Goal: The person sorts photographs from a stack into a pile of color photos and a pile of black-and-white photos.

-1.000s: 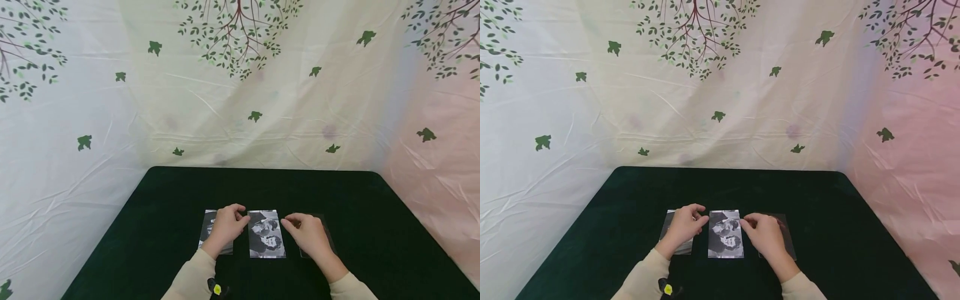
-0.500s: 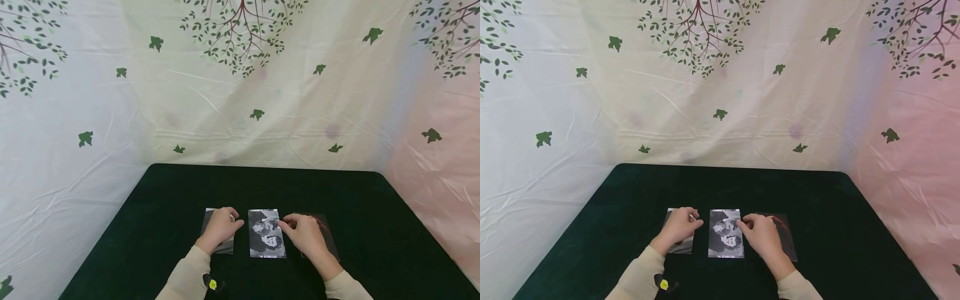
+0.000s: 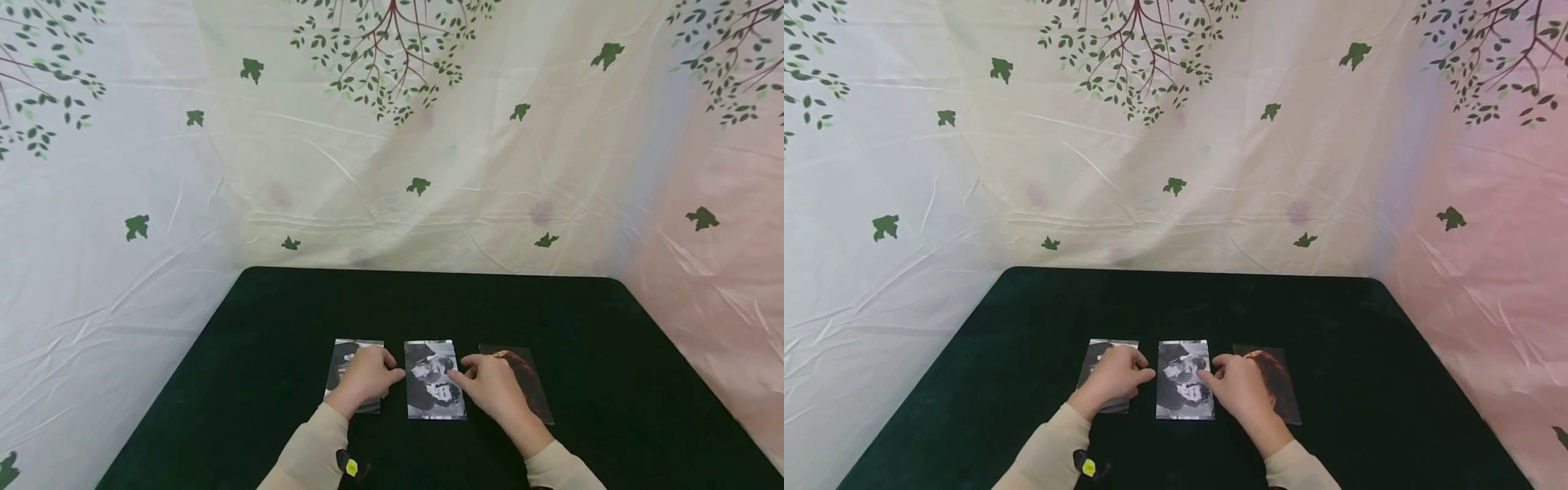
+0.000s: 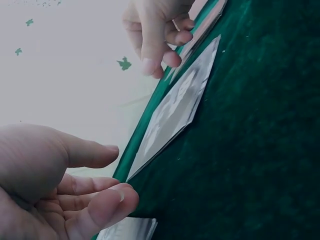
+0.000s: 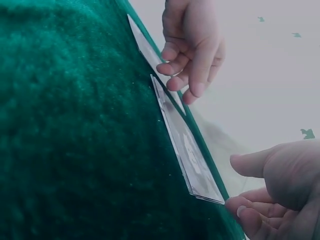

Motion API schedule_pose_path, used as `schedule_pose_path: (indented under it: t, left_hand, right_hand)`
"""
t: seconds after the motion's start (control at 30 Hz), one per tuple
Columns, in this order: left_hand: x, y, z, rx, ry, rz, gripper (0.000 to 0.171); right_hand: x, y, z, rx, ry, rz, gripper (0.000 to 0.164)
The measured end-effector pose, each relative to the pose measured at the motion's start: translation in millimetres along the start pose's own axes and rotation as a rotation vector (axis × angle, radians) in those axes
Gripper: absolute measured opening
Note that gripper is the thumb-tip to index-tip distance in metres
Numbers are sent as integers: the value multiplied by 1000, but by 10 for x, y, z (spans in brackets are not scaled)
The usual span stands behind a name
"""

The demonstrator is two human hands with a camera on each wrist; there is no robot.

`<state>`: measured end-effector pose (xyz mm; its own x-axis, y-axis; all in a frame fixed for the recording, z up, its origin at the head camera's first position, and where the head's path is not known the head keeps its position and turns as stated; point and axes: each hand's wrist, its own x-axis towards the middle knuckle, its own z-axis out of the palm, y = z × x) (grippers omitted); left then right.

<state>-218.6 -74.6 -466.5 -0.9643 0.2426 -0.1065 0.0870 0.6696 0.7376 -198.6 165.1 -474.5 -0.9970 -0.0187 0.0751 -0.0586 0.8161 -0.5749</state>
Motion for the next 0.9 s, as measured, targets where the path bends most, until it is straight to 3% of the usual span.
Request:
schedule_pose_path:
  t: [0.17,0.43,0.67,0.9]
  left_hand:
    - [0,30,74,-24,-29,-16,27]
    - [-1,59,153,-28,-18,-31,32]
    - [8,72,178,-5,-18,13,32]
    - [13,59,196,-4,-31,8,33]
  right_hand:
    - [3,11,61,-4,-38,14,45]
    - [8,-8,105,-11,-73,42,49]
    - [-1,-23,105,1,-88,39,47]
    - [0,-1,121,6,-91,53,47]
